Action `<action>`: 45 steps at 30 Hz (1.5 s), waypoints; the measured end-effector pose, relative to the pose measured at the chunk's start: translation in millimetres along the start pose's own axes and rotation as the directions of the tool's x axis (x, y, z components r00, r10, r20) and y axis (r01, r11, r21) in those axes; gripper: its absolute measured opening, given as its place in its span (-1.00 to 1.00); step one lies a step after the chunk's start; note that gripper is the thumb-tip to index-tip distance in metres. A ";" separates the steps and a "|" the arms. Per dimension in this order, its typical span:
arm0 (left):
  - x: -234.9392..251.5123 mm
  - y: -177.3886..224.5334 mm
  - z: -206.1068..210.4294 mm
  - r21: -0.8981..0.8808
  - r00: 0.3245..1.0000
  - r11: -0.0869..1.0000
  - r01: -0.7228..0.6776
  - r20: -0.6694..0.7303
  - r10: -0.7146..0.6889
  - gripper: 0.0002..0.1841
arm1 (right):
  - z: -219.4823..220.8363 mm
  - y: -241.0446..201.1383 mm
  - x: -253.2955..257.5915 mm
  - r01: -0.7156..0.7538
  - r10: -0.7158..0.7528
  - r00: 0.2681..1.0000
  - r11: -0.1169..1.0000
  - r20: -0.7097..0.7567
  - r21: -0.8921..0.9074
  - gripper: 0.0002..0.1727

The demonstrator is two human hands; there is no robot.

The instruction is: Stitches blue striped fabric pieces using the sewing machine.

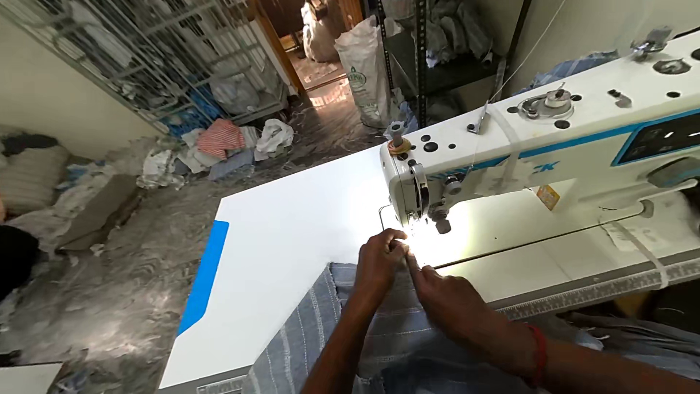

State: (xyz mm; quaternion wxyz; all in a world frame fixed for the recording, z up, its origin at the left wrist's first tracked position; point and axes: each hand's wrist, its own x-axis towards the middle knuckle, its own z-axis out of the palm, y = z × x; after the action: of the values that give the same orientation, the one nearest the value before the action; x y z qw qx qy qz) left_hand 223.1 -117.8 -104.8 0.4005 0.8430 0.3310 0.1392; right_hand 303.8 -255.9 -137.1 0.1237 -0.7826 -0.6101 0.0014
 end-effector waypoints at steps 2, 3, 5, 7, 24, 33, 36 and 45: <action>16.7 -19.0 24.9 0.050 0.991 0.990 -0.133 -0.010 0.134 -0.77 | -3.7 7.1 -0.1 -0.092 0.097 0.981 0.995 0.168 -0.038 -0.44; 26.9 -33.3 38.1 0.091 0.979 0.978 -0.188 -0.059 0.194 -0.74 | -1.9 10.4 2.1 -0.121 0.129 0.969 0.991 0.211 -0.053 -0.45; 28.4 -46.5 52.1 0.252 0.936 0.931 -0.264 -0.166 0.310 -0.62 | 1.9 14.2 6.2 -0.128 0.140 0.970 0.989 0.197 -0.072 -0.49; -0.2 -37.6 59.6 0.465 0.914 0.847 -0.256 -0.170 0.369 -0.66 | 2.1 14.6 5.8 -0.125 0.134 0.975 0.990 0.178 -0.062 -0.58; -143.5 -32.2 40.5 0.480 0.915 0.802 0.355 -0.355 -0.193 -0.20 | 10.6 39.7 46.8 -0.215 0.191 0.970 0.962 0.147 0.170 -0.74; -39.1 -138.1 -59.3 0.576 0.871 0.661 0.481 -0.400 -0.286 0.16 | 13.5 38.2 38.2 -0.139 0.134 0.990 0.976 0.044 0.167 -0.84; 52.3 -161.7 -99.7 0.628 0.950 0.715 0.308 -0.243 -0.197 0.20 | 12.2 35.3 37.1 -0.135 0.130 0.991 0.980 0.044 0.148 -0.84; -79.7 -27.1 9.1 0.551 0.909 0.727 0.410 -0.313 -0.275 -0.10 | 9.4 34.2 39.8 -0.149 0.137 0.986 0.979 0.092 0.142 -0.83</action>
State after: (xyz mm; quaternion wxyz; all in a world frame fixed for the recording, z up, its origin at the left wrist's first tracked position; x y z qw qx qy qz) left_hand 156.4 -164.0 -128.9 0.0913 0.8303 0.5486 0.0370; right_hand 345.2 -223.8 -147.0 0.1563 -0.8123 -0.5551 0.0877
